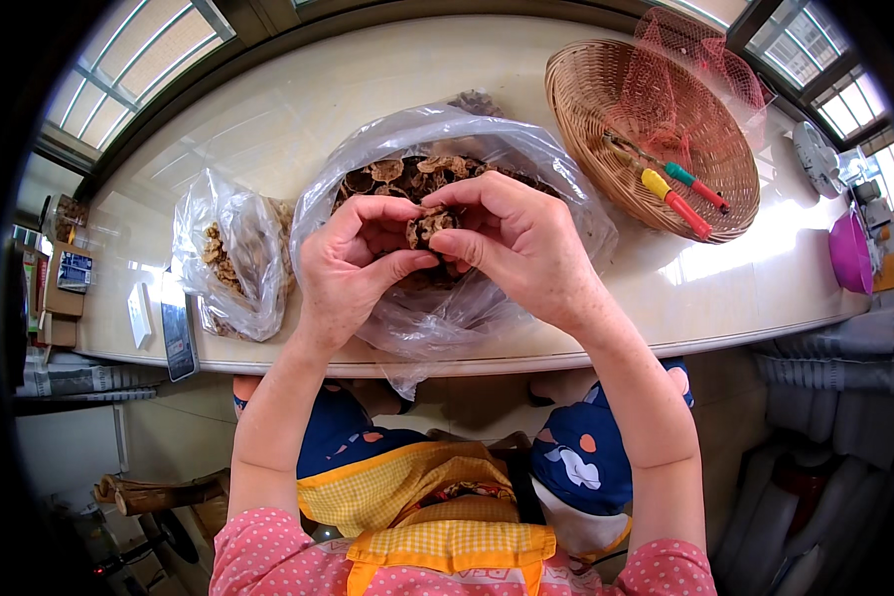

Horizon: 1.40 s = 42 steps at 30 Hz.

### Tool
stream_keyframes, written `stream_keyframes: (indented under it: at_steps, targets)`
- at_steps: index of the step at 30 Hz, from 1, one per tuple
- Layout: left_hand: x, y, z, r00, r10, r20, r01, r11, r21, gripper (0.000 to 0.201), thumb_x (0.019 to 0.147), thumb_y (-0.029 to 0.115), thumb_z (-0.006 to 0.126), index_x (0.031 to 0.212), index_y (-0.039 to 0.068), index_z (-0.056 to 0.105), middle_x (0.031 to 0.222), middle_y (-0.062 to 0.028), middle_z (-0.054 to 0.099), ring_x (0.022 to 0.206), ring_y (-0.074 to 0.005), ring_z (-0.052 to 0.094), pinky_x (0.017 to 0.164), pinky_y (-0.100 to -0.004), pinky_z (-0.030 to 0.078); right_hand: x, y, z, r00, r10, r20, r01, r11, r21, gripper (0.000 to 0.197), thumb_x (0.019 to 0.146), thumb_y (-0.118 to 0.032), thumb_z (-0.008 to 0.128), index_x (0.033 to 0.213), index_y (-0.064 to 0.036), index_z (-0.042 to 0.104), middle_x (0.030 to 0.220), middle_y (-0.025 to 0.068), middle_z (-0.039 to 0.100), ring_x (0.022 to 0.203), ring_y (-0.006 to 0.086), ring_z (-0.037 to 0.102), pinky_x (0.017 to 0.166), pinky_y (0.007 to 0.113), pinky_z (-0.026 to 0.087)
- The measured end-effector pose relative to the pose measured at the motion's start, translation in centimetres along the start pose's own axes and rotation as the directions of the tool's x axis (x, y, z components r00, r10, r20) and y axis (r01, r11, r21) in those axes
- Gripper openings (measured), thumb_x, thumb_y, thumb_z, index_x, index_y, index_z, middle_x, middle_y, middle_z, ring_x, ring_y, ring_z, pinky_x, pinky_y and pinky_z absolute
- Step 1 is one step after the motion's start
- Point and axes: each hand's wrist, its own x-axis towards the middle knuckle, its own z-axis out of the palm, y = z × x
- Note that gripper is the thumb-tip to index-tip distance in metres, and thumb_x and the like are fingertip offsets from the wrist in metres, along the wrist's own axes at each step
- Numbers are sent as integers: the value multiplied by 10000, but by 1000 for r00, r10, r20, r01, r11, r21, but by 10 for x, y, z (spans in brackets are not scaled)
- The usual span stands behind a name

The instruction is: The person cracks walnuts using a handheld tool and removes the nutmeat from the shells. They pick individual walnuts from a plastic bag, use the tool to break the shells, and then manually separate the meat from the broken shells, placing the components into different bags and a basket.

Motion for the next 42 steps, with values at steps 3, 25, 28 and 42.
stream_keyframes:
  at_steps: [3, 25, 28, 42]
  targets:
    - [0, -3, -1, 999, 36, -6, -35, 997, 64, 351, 808, -121, 653, 1129, -35, 543, 1083, -91, 598, 961, -158, 627, 860, -287, 544, 1, 0, 7, 1000, -25, -19, 26, 996, 81, 302, 864, -10, 658, 1156, 17, 586, 886, 26, 632, 773, 66, 597, 695, 207, 509]
    - [5, 4, 1, 996, 40, -77, -46, 996, -79, 324, 866, -6, 653, 1167, -22, 534, 1047, -76, 628, 933, -115, 614, 849, -254, 510, 1, 0, 5, 997, 66, -34, -59, 982, 182, 316, 883, -25, 636, 1174, 31, 525, 951, 57, 609, 767, 76, 583, 662, 216, 511]
    - [4, 3, -1, 995, 39, -93, -47, 995, -90, 333, 891, 23, 633, 1203, -30, 529, 1063, -77, 624, 924, -116, 613, 850, -251, 504, 1, -1, 7, 997, 74, -35, -66, 977, 200, 329, 887, 14, 598, 1202, 29, 505, 991, 68, 603, 794, 80, 582, 680, 216, 512]
    - [5, 6, -6, 998, -14, -63, 3, 983, -182, 321, 934, 56, 578, 1229, -52, 515, 1061, -101, 630, 908, -148, 627, 844, -274, 519, 1, 0, 8, 994, 31, -102, -14, 988, 156, 243, 925, -2, 547, 1165, 32, 533, 925, 50, 600, 768, 75, 580, 643, 216, 508]
